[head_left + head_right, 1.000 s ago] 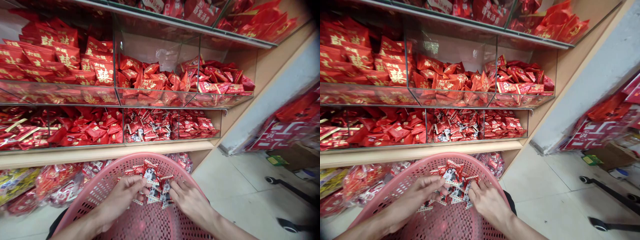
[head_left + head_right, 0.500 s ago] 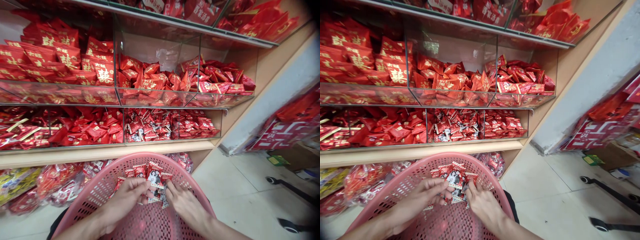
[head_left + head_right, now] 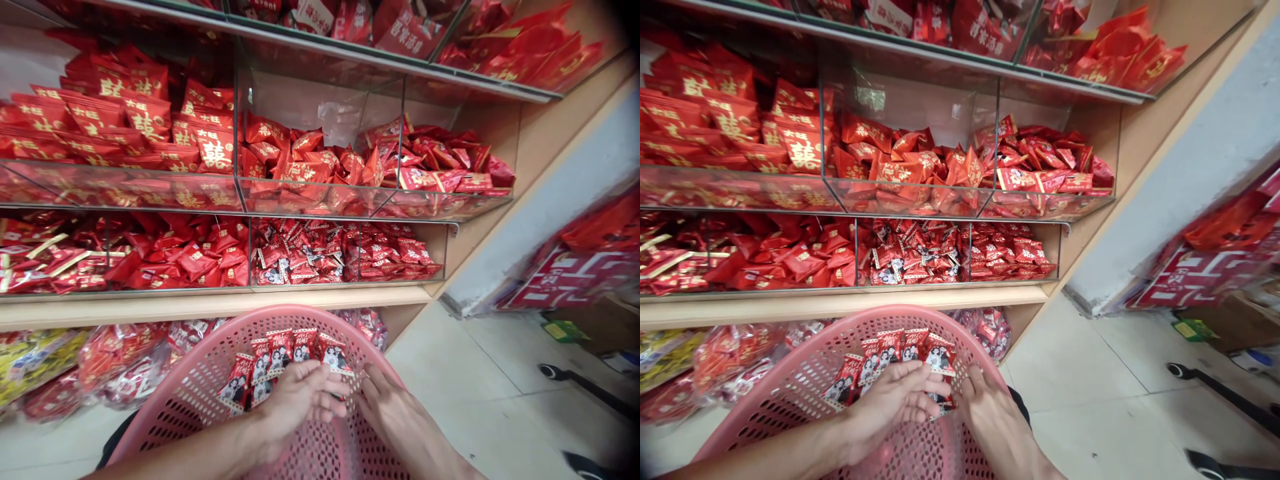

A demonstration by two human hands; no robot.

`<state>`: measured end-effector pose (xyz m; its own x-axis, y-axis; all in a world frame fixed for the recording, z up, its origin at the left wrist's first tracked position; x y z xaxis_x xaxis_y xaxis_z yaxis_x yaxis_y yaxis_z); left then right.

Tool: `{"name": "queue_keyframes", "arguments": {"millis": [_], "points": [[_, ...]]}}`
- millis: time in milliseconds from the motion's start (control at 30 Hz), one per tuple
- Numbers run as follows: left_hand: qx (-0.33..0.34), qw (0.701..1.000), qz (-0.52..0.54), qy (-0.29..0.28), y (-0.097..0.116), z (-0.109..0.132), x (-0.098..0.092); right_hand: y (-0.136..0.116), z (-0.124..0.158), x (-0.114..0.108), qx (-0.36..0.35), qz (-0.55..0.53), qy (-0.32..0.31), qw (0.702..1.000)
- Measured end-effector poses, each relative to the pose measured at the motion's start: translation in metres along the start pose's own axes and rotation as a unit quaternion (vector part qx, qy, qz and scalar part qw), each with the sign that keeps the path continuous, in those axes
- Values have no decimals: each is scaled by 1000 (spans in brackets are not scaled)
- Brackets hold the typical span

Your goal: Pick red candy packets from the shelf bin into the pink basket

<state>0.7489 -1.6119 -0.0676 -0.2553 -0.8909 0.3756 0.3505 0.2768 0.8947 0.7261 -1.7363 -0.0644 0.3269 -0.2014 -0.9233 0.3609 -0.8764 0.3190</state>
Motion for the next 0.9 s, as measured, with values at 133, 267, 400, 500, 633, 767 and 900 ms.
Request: {"name": "queue_keyframes", "arguments": {"millis": [133, 267, 400, 500, 633, 767, 900], "points": [[-9, 1000, 18, -2, -13, -3, 3, 2, 0, 4, 27, -5, -34, 999], [-32, 999, 3, 30, -19, -2, -1, 4, -4, 2, 44, -38, -52, 997], [-38, 998, 5, 44, -21, -2, -2, 4, -10, -8, 64, -75, -65, 993], [-43, 997, -13, 57, -20, -3, -5, 1, -15, -12, 61, -88, -58, 993], [-76, 993, -63, 70, -18, -2, -7, -2, -19, -8, 54, -78, -19, 995], [-82, 992, -71, 59, -22, -2, -7, -5, -22, -3, 46, -39, 12, 998], [-105, 990, -83, 39, -20, 3, -8, -7, -27, -3, 45, -18, 32, 998]]}}
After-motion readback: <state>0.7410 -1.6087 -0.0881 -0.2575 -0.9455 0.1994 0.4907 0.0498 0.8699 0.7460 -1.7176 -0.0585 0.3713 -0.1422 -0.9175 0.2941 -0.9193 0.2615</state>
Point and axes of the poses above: each hand's wrist, its own z-axis away from the middle knuckle, its own x-axis out of the palm, y = z × x, the point moved 6 cm from there along -z, towards the middle knuckle, and after that the axes turned 14 degrees about x, right-handed, at the moved point
